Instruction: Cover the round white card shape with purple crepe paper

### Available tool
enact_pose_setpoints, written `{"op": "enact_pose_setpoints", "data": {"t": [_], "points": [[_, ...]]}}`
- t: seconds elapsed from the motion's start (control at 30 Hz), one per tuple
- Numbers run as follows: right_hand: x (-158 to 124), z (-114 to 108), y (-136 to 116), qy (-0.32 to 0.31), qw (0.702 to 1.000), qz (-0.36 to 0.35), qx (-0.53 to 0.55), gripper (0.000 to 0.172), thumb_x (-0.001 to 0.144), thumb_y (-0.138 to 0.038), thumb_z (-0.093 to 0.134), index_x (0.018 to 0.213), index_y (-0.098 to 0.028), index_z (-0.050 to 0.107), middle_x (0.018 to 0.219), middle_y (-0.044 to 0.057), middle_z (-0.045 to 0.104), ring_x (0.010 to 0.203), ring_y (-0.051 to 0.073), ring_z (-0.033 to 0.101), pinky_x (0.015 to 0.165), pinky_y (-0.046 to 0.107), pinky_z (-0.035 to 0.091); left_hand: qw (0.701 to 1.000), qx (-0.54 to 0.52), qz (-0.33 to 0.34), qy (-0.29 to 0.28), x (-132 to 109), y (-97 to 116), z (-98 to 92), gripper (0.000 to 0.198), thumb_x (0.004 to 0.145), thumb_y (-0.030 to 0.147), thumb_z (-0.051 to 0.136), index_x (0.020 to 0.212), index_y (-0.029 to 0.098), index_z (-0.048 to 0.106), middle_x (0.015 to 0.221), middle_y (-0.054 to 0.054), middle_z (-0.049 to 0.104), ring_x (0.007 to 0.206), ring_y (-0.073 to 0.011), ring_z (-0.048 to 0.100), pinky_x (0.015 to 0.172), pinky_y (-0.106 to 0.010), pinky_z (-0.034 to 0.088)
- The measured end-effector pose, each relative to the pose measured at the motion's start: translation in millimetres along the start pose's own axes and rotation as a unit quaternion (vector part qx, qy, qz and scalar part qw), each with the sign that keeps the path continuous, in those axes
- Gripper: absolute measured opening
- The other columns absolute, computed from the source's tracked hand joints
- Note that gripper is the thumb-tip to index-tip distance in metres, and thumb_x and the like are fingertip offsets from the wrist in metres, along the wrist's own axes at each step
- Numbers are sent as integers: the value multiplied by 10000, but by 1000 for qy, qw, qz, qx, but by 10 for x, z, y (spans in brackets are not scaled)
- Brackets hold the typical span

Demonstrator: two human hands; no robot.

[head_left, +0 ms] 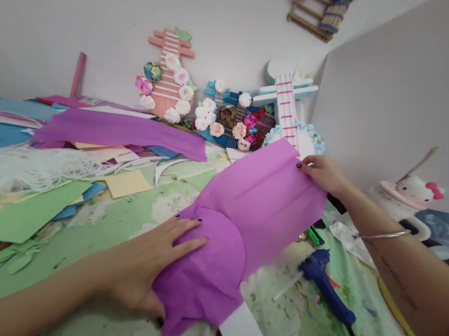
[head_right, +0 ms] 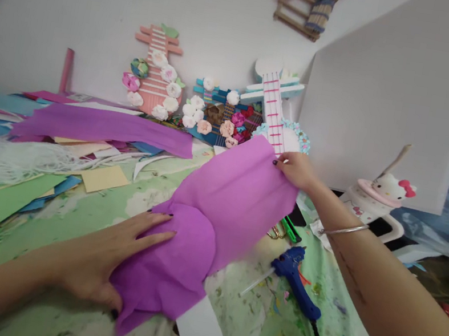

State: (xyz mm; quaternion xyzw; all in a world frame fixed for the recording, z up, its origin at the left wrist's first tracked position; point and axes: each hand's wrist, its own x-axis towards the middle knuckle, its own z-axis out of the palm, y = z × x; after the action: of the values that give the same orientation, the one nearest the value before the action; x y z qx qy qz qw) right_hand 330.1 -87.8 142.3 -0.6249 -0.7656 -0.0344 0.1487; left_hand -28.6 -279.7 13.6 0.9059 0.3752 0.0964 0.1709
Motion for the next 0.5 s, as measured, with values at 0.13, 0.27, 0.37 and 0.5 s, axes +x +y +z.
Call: {"op": "enact_pose_setpoints", "data": {"t": [0.13, 0.27, 0.37, 0.5], "points": [[-136, -289, -255, 72, 996, -31, 29, 211, 834, -331, 544, 846, -157, 663, 697, 30, 626, 648, 144, 535, 622, 268, 351, 1000, 2, -2, 17, 114, 4, 35, 1165, 538, 679, 704, 1474, 281, 137, 1545, -136, -67, 1375, -447, 99, 1083, -588, 205], [-462, -577, -735, 103, 985, -118, 66, 178, 862, -291, 511, 851, -166, 637, 679, 16, 624, 611, 121, 517, 593, 255, 342, 999, 26, 12, 29, 258, 1, 73, 1175, 545, 719, 665, 1477, 274, 104, 1540, -135, -116, 1384, -431, 82, 1096, -569, 184], [-772, -668, -1139, 94, 979, -178, 27, 170, 887, -257, 464, 882, -190, 621, 705, 11, 632, 628, 129, 543, 604, 252, 363, 999, 37, 12, 35, 388, 14, 90, 1211, 532, 708, 678, 1478, 219, 103, 1537, -174, -81, 1387, -417, 94, 1104, -550, 176], [-1176, -466, -1544, 36, 962, -268, -41, 199, 920, -275, 380, 936, -198, 564, 649, 2, 618, 526, 148, 524, 518, 270, 356, 998, 32, -4, 45, 552, 41, 123, 1249, 457, 662, 734, 1463, 177, 174, 1538, -183, 42, 1377, -414, 141, 1109, -534, 172]]}}
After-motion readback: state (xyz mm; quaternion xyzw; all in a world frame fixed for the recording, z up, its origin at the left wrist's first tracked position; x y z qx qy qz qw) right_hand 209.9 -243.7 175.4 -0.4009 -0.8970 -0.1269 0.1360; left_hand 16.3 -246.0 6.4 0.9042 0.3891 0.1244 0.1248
